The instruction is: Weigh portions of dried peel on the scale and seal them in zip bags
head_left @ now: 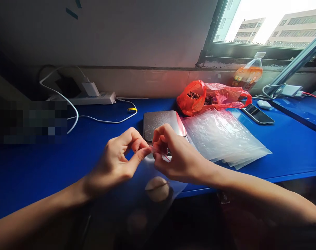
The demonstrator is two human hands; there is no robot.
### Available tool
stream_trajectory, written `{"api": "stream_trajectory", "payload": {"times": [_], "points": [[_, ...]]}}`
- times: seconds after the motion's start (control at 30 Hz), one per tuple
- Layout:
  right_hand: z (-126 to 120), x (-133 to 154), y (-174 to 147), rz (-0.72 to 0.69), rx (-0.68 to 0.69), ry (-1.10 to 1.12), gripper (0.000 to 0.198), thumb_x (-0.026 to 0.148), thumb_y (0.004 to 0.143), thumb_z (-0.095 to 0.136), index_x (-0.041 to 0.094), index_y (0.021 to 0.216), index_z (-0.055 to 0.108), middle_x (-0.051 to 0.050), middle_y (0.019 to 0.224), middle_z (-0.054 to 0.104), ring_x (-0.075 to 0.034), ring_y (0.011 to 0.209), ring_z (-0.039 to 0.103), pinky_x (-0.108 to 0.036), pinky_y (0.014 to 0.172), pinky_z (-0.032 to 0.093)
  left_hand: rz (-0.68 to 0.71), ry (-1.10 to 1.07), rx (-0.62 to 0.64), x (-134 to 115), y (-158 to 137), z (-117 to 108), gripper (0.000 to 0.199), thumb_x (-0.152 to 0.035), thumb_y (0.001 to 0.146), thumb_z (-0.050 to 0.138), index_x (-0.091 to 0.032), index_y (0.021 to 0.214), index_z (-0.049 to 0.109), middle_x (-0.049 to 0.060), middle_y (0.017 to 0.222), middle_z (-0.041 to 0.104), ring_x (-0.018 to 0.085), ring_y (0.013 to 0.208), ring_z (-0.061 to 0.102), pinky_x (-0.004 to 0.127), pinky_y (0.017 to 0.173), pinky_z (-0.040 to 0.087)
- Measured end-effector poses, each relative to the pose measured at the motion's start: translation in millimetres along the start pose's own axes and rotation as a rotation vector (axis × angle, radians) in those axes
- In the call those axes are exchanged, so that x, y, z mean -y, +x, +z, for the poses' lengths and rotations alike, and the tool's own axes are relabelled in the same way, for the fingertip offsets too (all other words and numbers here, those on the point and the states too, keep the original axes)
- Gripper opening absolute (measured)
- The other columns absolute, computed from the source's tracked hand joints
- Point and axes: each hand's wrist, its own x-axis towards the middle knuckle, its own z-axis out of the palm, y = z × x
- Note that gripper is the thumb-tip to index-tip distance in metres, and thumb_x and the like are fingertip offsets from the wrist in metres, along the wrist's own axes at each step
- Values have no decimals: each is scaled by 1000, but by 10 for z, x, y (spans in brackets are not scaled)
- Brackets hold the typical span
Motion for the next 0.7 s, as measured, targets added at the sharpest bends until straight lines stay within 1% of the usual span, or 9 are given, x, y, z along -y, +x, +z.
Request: {"api": "stream_trajectory", "payload": {"times": [0.1, 0.17, 0.27, 0.33, 0.43, 0.53, 0.63, 0.7], "points": [[-37, 5, 7, -9, -18, -11, 33, 6, 69, 51, 24, 91, 34, 5, 76, 52, -10, 64, 49, -23, 58, 39, -6, -44, -108, -20, 66, -87, 39, -26, 83, 67, -21, 61, 35, -2, 71, 62, 14, 65, 59, 28, 56, 42], [-66, -12, 19, 0, -28, -23, 33, 6, 68, 52, 24, 90, 35, 5, 74, 51, -10, 63, 47, -23, 57, 38, -17, -75, -173, -30, 114, -159, 43, -26, 80, 70, -20, 58, 33, -2, 71, 63, 14, 66, 59, 27, 56, 42], [-121, -31, 40, -20, -49, 19, 32, 7, 69, 53, 24, 90, 35, 6, 72, 49, -9, 62, 45, -23, 57, 37, -57, -140, -231, -49, 174, -262, 46, -21, 77, 73, -19, 57, 32, -3, 71, 63, 13, 69, 61, 26, 59, 45], [-168, -25, 47, -33, -34, 86, 32, 6, 71, 52, 24, 92, 36, 6, 74, 50, -9, 63, 45, -23, 58, 37, -68, -203, -267, -61, 200, -319, 45, -17, 75, 74, -18, 58, 32, -4, 71, 62, 13, 71, 62, 25, 62, 47], [-229, -8, 48, -46, -12, 116, 30, 5, 72, 50, 24, 92, 38, 6, 74, 48, -8, 64, 44, -22, 59, 38, -65, -272, -286, -68, 228, -390, 45, -12, 73, 74, -17, 59, 31, -4, 71, 61, 11, 70, 60, 25, 65, 48], [-254, -10, 55, -77, -34, 96, 28, 5, 72, 51, 24, 90, 41, 7, 72, 45, -8, 64, 42, -22, 59, 37, -78, -310, -289, -61, 255, -457, 47, -11, 72, 75, -16, 58, 30, -5, 70, 60, 10, 69, 59, 24, 65, 49], [-263, -24, 73, -96, -59, 103, 25, 5, 73, 51, 23, 88, 42, 6, 73, 46, -9, 63, 44, -21, 58, 37, -85, -373, -331, -62, 279, -502, 48, -9, 70, 76, -16, 57, 30, -6, 68, 57, 10, 72, 60, 21, 66, 49], [-268, -30, 78, -93, -68, 95, 23, 6, 73, 51, 23, 86, 42, 5, 74, 48, -9, 64, 47, -21, 57, 38, -104, -395, -331, -69, 290, -508, 49, -10, 71, 76, -15, 57, 30, -6, 69, 58, 9, 72, 59, 20, 68, 49]]}}
